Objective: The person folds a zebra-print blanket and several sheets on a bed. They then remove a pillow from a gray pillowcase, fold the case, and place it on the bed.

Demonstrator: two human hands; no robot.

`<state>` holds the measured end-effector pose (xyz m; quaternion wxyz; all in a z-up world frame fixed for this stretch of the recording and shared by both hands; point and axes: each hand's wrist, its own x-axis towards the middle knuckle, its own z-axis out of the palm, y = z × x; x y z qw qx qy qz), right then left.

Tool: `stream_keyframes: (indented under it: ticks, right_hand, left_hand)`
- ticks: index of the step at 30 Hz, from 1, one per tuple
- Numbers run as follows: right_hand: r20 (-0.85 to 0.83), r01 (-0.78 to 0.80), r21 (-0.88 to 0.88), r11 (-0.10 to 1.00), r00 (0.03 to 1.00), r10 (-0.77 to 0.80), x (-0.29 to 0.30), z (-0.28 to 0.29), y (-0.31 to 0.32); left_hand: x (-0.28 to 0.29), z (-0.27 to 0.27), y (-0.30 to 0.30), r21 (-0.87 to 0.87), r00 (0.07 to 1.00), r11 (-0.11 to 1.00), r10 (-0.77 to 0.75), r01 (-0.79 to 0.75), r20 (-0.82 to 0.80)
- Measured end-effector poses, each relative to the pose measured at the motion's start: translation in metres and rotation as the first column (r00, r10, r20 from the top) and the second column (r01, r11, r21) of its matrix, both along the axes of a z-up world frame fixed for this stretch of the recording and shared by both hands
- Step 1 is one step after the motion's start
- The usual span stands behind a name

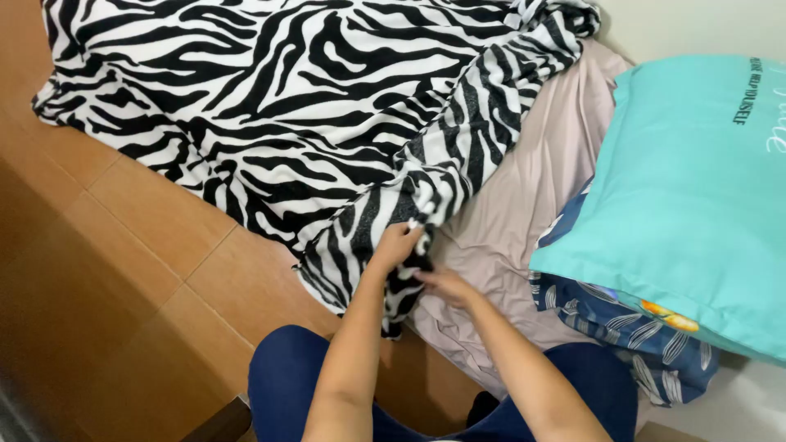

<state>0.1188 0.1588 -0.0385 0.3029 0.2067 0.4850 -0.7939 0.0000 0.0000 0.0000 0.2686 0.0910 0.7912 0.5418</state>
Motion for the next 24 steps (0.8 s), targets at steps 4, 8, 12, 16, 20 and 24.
stream_keyframes:
  ticks: [4,8,12,16,20,24]
  right_hand:
    - [-0.133,-0.462,0.413,0.785,0.821,0.554,0.011,-0.055,-0.019]
    - [0.043,-0.387,0.546,0.743,0.899,0.437,-0.013,-0.121,0.013]
    - [0.209,0.489,0.154,0.858,0.833,-0.512,-0.083,-0.155,0.076]
    - [-0.159,0.646,0.04,0.763,0.758,-0.633,-0.127,-0.018,0.052]
    - [-0.606,0.559,0.17,0.812,0.709,-0.361,-0.124,0.028,0.033]
    - [-0.358,0.339,0.903,0.264,0.933,0.025,-0.075,-0.006,0.062]
  left_hand:
    - [0.008,-0.044,-0.015,-0.605,0.983,0.792,-0.162,0.08,-0.082]
    - [0.042,-0.035,-0.021,-0.499,0.825,0.657,-0.462,0.565,0.326]
    - [0.044,-0.007,-0.014,-0.261,0.832,0.802,-0.555,0.537,0.007]
    - [0.045,0.047,-0.008,-0.197,0.836,0.822,-0.549,0.535,-0.02]
    - [0.046,0.02,-0.006,-0.313,0.79,0.751,-0.614,0.581,-0.008]
    - [0.068,0.039,-0.002,-0.489,0.741,0.588,-0.639,0.644,0.207]
